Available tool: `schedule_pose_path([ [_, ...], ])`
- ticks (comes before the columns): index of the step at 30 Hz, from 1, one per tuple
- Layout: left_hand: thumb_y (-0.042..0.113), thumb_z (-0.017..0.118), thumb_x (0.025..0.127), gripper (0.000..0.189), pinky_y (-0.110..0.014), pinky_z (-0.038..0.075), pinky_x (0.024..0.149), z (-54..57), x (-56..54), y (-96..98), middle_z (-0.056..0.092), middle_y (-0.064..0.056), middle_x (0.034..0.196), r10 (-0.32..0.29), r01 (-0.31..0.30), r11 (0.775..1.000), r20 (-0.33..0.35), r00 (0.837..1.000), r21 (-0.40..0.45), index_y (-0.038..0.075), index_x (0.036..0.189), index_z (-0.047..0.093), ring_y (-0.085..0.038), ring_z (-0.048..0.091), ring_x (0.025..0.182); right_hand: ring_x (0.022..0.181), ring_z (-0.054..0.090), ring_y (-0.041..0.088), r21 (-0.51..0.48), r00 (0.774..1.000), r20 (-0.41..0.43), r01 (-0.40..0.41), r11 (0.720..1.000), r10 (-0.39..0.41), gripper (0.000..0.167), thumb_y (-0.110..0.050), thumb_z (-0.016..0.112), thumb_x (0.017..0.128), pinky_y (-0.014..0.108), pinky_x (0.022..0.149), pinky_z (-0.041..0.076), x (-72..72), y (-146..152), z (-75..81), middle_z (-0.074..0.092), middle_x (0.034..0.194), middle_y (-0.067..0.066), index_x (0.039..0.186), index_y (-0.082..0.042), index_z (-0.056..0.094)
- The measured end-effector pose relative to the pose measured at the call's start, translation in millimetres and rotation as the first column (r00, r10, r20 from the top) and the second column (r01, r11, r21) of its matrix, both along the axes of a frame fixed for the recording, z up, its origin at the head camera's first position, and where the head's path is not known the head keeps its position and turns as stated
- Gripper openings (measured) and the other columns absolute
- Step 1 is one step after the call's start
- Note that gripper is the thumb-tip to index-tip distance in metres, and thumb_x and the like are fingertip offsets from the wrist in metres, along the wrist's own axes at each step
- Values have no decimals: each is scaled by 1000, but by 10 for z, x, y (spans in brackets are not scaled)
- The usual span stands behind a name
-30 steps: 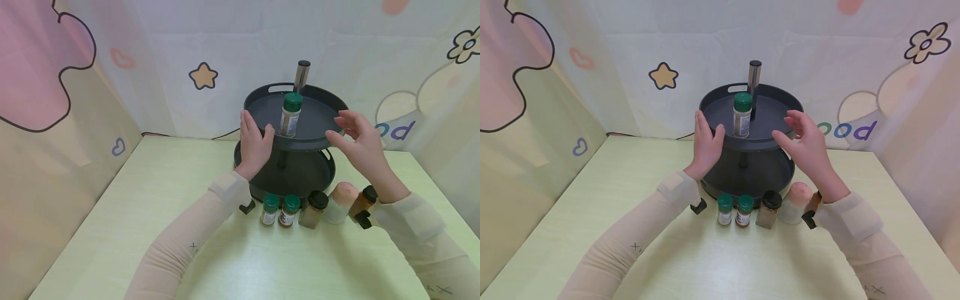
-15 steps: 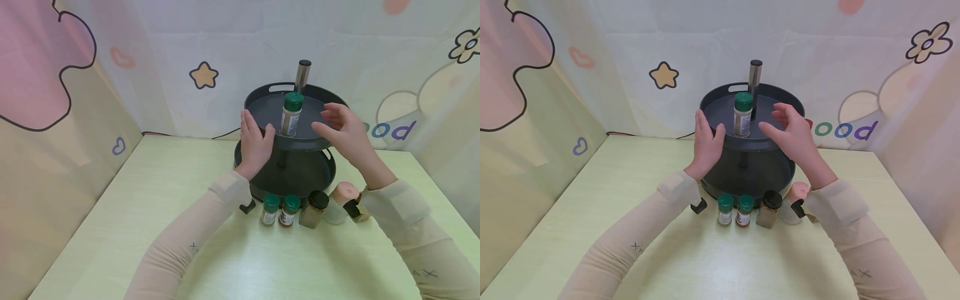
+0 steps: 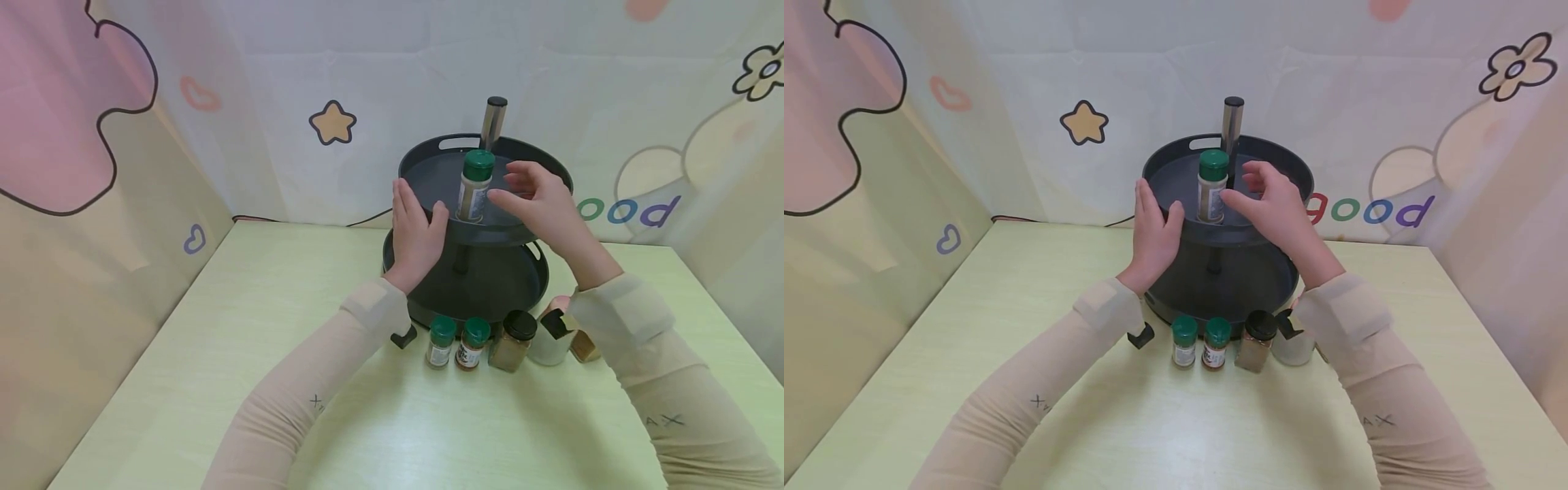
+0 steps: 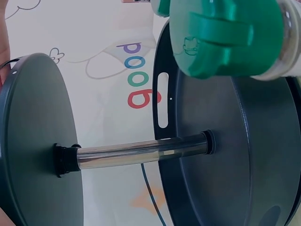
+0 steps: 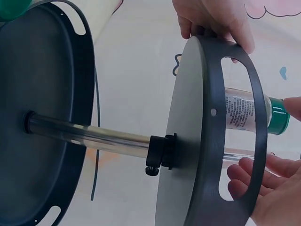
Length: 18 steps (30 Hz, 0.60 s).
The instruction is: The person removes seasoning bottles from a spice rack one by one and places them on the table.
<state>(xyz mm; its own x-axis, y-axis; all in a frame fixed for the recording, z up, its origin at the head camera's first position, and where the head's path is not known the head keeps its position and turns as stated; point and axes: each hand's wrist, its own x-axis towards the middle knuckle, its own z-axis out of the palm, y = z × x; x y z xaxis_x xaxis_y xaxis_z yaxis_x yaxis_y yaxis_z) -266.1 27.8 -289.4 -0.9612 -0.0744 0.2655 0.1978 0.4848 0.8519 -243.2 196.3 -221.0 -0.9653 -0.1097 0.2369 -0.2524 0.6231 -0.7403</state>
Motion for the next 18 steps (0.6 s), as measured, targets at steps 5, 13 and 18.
schedule_pose_path([
  [5,39,34,90,71,-37,12,111,8,10,-4,-6,-3,150,0,0,1000,3,1000,-1,10,143,-3,-18,0,138,118,42,29,4,1000,2,-7,1000,7,68,-41,57,81,47,95,37,-47,-51,3,44,130,16,134,-6,33],
  [13,40,34,90,71,-37,13,110,3,8,-8,-6,-2,150,3,-3,1000,1,1000,-8,10,143,-3,-18,1,138,116,45,28,28,1000,23,-3,1000,2,68,-40,58,81,47,96,37,-115,-131,20,48,126,16,134,-6,32],
  [18,41,34,90,71,-37,12,110,-5,7,-12,-6,-2,150,1,-1,1000,2,1000,-15,11,143,-4,-18,0,138,114,47,29,59,999,40,26,998,-29,69,-40,58,80,49,95,37,-139,-173,20,51,123,17,133,-4,32],
])
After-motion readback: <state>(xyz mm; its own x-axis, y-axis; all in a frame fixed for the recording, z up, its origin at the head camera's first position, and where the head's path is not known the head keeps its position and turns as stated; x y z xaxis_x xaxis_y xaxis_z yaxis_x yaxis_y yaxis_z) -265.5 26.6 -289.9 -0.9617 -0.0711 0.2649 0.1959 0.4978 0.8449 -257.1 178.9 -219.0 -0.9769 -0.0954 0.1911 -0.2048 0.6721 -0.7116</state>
